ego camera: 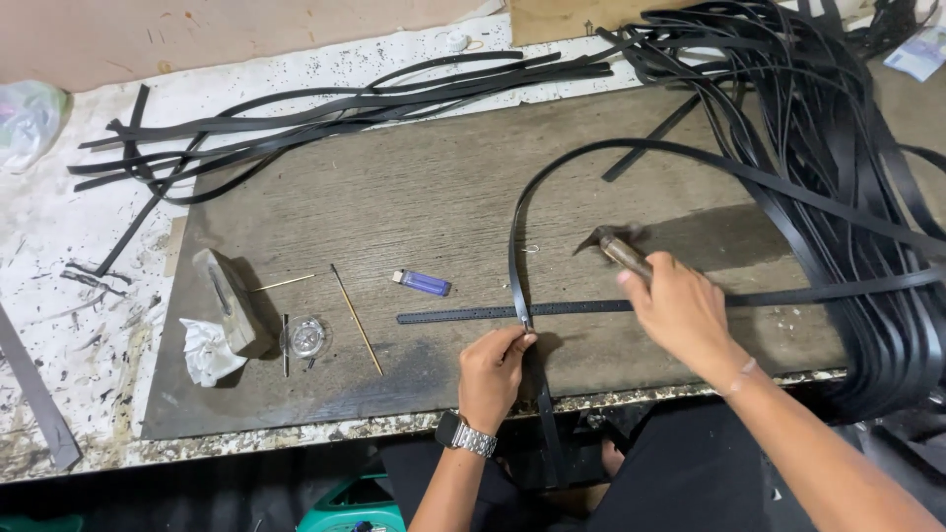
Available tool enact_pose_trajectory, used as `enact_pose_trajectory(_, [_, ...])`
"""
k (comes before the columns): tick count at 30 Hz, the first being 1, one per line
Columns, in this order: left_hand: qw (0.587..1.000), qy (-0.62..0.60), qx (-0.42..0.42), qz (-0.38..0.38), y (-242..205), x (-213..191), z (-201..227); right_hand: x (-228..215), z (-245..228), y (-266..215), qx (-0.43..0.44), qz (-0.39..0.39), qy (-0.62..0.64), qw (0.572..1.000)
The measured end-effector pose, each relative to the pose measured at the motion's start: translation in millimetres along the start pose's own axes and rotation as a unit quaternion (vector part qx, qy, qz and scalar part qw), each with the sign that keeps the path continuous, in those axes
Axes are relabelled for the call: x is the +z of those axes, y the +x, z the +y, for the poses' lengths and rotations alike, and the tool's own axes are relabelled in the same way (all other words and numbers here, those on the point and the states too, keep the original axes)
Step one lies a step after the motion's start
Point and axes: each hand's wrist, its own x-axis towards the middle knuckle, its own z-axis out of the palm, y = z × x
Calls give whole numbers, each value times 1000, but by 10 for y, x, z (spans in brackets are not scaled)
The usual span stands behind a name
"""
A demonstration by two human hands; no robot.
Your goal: Using a hammer and a punch tool to create holes in long leather straps on a workbench.
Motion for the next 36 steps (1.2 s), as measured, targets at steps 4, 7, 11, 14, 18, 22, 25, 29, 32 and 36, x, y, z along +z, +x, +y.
enact_pose_trajectory(4, [1000, 17, 0, -14, 20, -31, 1, -198, -179, -446, -21, -50, 196, 979])
enact_pose_trajectory(7, [998, 0, 48, -44, 22, -75, 37, -334, -306, -697, -188, -76, 233, 951])
enact_pose_trajectory(11, [997, -9, 59, -45, 35, -85, 60, -650, -612, -848, -79, -175, 107, 976])
enact_pose_trajectory(14, [997, 8, 68, -44, 36, -79, 58, -721, -627, -879, -65, -175, 101, 977])
enact_pose_trajectory(18, [995, 37, 85, -46, 32, -65, 46, -382, -337, -988, -220, 110, 193, 950])
enact_pose_trajectory(22, [995, 20, 92, -38, 26, -60, 23, -539, -555, -918, -184, -72, 128, 972])
enact_pose_trajectory(25, [995, -17, 90, -40, 29, -72, 35, -706, -668, -890, -19, -220, 145, 965])
enact_pose_trajectory(29, [999, -4, 29, -27, 26, -44, 61, -425, -415, -666, -69, -35, 151, 986])
enact_pose_trajectory(32, [1000, 15, -14, -22, 39, -27, 65, -92, -117, -316, -100, 107, 35, 989])
enact_pose_trajectory(36, [999, 8, -21, -28, 41, -43, 74, 365, 215, 44, -108, 167, -153, 968])
